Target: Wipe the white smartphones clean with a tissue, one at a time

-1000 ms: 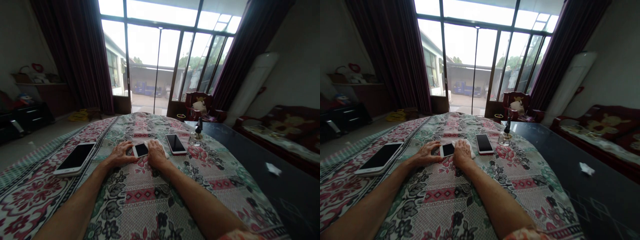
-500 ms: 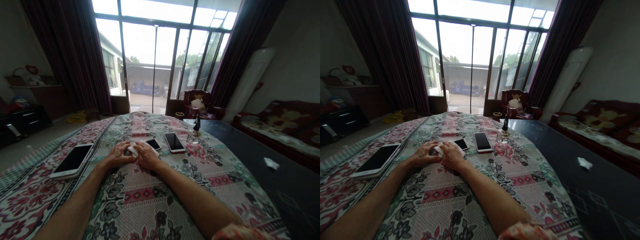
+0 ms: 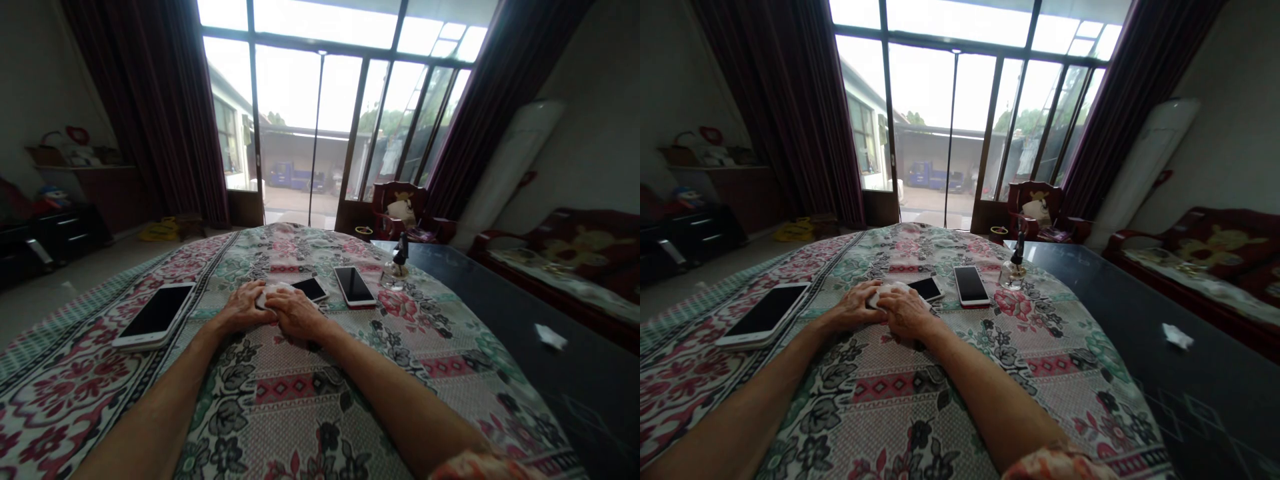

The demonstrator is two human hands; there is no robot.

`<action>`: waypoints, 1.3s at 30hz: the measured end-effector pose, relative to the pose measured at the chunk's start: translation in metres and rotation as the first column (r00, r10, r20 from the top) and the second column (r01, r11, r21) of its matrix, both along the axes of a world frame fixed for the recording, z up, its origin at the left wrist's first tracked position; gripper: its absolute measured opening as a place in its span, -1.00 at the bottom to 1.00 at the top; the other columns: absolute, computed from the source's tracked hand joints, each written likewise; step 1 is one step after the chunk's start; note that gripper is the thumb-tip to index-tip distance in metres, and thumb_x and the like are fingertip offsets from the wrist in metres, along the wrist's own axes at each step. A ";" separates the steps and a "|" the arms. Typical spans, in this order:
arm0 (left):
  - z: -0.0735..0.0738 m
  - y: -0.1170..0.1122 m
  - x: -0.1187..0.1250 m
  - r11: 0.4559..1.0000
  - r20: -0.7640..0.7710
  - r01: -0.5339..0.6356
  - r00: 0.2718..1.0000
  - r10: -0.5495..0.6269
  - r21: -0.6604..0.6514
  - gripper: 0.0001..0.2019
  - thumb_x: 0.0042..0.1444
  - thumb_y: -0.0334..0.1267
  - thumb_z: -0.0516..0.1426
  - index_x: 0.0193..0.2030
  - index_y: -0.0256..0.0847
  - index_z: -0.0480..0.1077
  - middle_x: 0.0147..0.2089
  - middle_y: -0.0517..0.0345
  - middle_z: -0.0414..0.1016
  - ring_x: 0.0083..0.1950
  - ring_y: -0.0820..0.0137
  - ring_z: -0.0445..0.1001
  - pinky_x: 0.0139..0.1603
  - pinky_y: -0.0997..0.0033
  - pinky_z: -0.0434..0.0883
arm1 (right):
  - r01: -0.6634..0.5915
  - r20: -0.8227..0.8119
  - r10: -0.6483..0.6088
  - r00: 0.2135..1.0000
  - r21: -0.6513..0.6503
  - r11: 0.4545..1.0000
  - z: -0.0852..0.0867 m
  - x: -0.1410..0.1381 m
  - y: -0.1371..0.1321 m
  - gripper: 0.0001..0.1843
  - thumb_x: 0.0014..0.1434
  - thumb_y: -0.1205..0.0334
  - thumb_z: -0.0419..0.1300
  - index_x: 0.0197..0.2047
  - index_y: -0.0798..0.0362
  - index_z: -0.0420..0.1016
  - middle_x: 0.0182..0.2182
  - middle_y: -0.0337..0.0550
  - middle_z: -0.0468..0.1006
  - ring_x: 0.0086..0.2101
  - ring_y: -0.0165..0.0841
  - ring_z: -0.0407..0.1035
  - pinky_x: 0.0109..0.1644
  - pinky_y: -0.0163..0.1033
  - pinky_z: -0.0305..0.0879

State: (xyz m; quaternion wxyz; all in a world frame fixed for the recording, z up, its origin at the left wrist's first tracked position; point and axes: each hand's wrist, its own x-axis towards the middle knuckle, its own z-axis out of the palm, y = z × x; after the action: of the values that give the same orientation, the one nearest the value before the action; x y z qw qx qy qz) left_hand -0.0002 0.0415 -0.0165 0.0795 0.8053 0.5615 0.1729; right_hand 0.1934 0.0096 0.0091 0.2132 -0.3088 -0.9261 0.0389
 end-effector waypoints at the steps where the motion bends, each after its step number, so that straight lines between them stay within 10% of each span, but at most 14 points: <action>1: 0.000 0.000 0.000 1.000 0.001 0.001 1.000 -0.001 -0.002 -0.29 -0.15 0.12 0.21 0.13 -0.23 0.38 0.36 -0.10 0.20 0.39 -0.01 0.09 0.37 0.05 0.06 | 0.014 0.022 -0.014 1.000 -0.002 1.000 0.002 0.000 -0.001 -0.73 0.22 0.42 0.03 -0.10 0.00 0.45 -0.03 -0.16 0.51 0.01 -0.29 0.27 0.09 -0.15 0.13; 18: 0.000 -0.001 0.000 0.999 0.033 0.004 0.999 -0.005 0.032 -0.27 -0.16 0.15 0.21 0.14 -0.21 0.39 0.33 -0.10 0.26 0.36 -0.03 0.16 0.34 0.03 0.11 | 0.214 0.026 -0.213 0.977 -0.057 0.975 0.005 0.006 0.000 -0.68 0.30 0.32 -0.02 0.04 -0.04 0.43 0.07 -0.15 0.45 0.06 -0.25 0.23 0.11 -0.11 0.14; 39: 0.001 -0.004 0.002 0.999 0.041 0.008 0.999 -0.009 0.033 -0.32 -0.11 0.14 0.21 0.14 -0.15 0.37 0.33 -0.07 0.26 0.36 0.01 0.15 0.35 0.02 0.09 | 0.604 -0.028 -0.609 0.793 -0.102 0.791 -0.001 0.028 0.004 -0.58 0.24 0.36 -0.04 0.11 0.01 0.42 0.16 -0.01 0.39 0.14 -0.07 0.16 0.14 0.04 0.06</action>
State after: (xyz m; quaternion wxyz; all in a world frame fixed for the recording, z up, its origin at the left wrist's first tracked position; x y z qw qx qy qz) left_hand 0.0015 0.0376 -0.0156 0.0784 0.8052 0.5533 0.1984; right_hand 0.2218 0.0138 0.0085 0.2279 -0.5972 -0.7688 0.0182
